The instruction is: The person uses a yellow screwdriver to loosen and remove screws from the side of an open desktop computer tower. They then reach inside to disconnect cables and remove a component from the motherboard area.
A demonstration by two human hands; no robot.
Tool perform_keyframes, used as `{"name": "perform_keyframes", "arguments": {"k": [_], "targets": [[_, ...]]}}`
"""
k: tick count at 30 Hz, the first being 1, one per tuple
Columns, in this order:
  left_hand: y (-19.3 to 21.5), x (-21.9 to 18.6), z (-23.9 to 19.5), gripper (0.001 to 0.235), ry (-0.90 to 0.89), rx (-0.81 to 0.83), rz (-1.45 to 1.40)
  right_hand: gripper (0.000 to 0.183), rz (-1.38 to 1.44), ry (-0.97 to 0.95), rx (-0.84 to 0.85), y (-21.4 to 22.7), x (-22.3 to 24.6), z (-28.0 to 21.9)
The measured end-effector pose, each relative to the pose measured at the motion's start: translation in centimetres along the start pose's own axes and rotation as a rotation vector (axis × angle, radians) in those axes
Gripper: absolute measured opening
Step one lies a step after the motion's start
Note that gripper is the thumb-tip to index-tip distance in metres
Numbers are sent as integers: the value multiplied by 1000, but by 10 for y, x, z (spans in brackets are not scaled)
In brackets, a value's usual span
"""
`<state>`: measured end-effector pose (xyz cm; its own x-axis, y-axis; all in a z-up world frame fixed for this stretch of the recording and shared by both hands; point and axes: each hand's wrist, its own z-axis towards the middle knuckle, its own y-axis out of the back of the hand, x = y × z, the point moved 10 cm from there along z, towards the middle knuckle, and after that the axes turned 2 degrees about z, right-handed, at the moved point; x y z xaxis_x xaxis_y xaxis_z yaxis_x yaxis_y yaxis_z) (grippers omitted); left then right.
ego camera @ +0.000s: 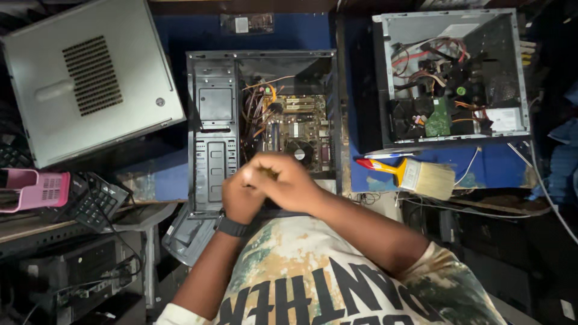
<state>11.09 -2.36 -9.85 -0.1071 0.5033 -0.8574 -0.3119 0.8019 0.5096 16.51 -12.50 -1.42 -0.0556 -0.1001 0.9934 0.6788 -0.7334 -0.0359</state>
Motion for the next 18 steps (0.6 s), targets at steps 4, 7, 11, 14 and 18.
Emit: {"name": "perform_keyframes", "arguments": {"k": [4, 7, 11, 14, 18], "targets": [[-14, -22, 4, 14, -165, 83, 78, 41, -34, -174, 269, -19, -29, -6], [-14, -35, 3, 19, -257, 145, -3, 46, 5, 106, 485, -29, -17, -2], [-5, -31, -1, 22, -158, 94, 1, 39, 196, -171, 555, -30, -56, 11], [-4, -29, -3, 20, -198, 102, -142, 38, 162, -126, 594, -26, -56, 19], [-15, -14, -12, 14, -271, 231, -172, 40, 116, -102, 695, -27, -42, 22]]}}
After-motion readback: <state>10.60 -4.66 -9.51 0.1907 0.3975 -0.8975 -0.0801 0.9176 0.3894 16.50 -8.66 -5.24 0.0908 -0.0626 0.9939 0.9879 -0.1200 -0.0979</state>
